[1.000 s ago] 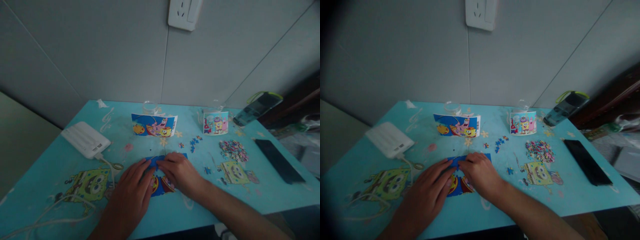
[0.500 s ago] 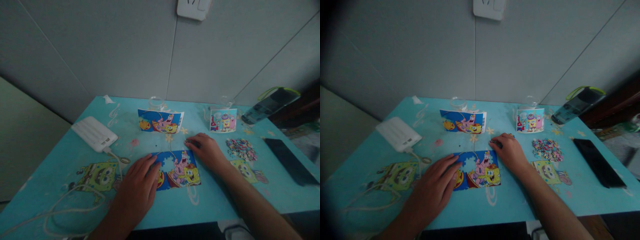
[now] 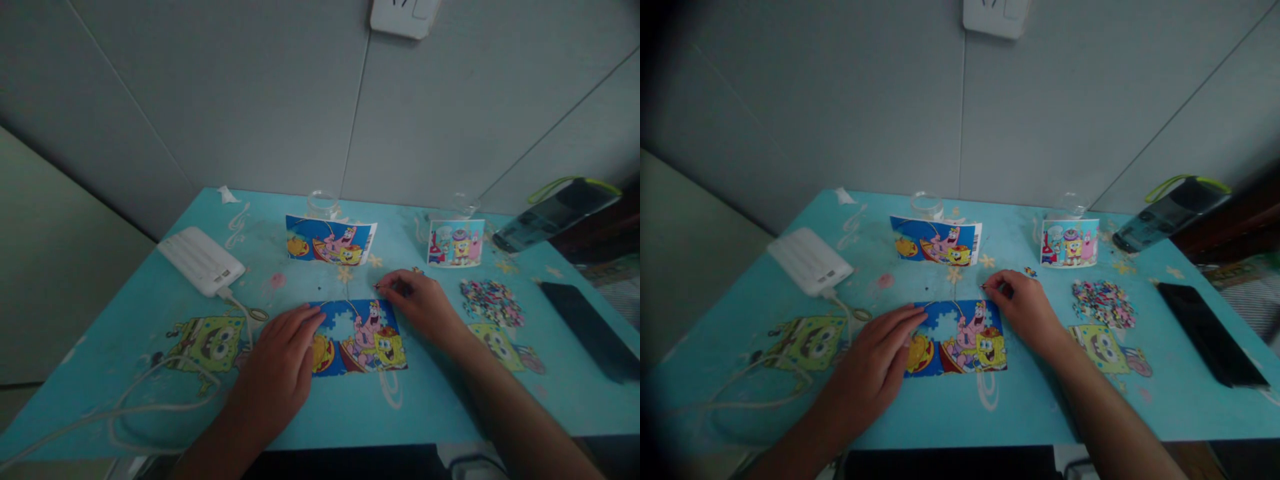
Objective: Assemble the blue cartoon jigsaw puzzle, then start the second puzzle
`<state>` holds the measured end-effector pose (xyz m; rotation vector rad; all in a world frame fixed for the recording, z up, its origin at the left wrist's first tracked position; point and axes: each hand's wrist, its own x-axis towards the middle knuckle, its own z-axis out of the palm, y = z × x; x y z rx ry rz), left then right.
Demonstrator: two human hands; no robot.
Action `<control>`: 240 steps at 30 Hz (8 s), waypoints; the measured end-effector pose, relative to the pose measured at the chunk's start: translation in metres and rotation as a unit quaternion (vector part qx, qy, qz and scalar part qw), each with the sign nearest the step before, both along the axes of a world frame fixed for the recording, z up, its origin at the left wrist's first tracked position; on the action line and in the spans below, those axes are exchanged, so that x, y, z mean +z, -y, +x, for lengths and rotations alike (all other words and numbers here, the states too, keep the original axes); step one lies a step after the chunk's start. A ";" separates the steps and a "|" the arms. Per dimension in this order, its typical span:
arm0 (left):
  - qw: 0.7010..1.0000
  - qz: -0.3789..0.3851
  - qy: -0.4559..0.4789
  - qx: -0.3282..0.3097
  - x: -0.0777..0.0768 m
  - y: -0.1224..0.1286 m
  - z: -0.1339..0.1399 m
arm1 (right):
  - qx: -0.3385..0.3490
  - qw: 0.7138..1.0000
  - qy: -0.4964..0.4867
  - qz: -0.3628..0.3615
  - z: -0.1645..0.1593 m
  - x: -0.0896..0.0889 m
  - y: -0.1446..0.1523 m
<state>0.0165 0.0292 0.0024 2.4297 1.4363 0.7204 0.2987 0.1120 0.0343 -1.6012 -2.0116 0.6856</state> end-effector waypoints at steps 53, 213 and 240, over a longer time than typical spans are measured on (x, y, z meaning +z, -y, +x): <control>1.000 0.001 0.007 -0.013 -0.006 -0.003 -0.007 | -0.206 0.961 0.158 0.098 0.069 0.021 -0.011; 1.000 -0.025 -0.004 0.014 0.007 0.001 0.004 | 0.362 0.919 0.086 0.130 -0.054 0.000 0.028; 0.999 0.021 -0.044 -0.001 0.000 0.000 0.004 | -0.112 0.975 0.095 0.164 0.038 0.015 -0.009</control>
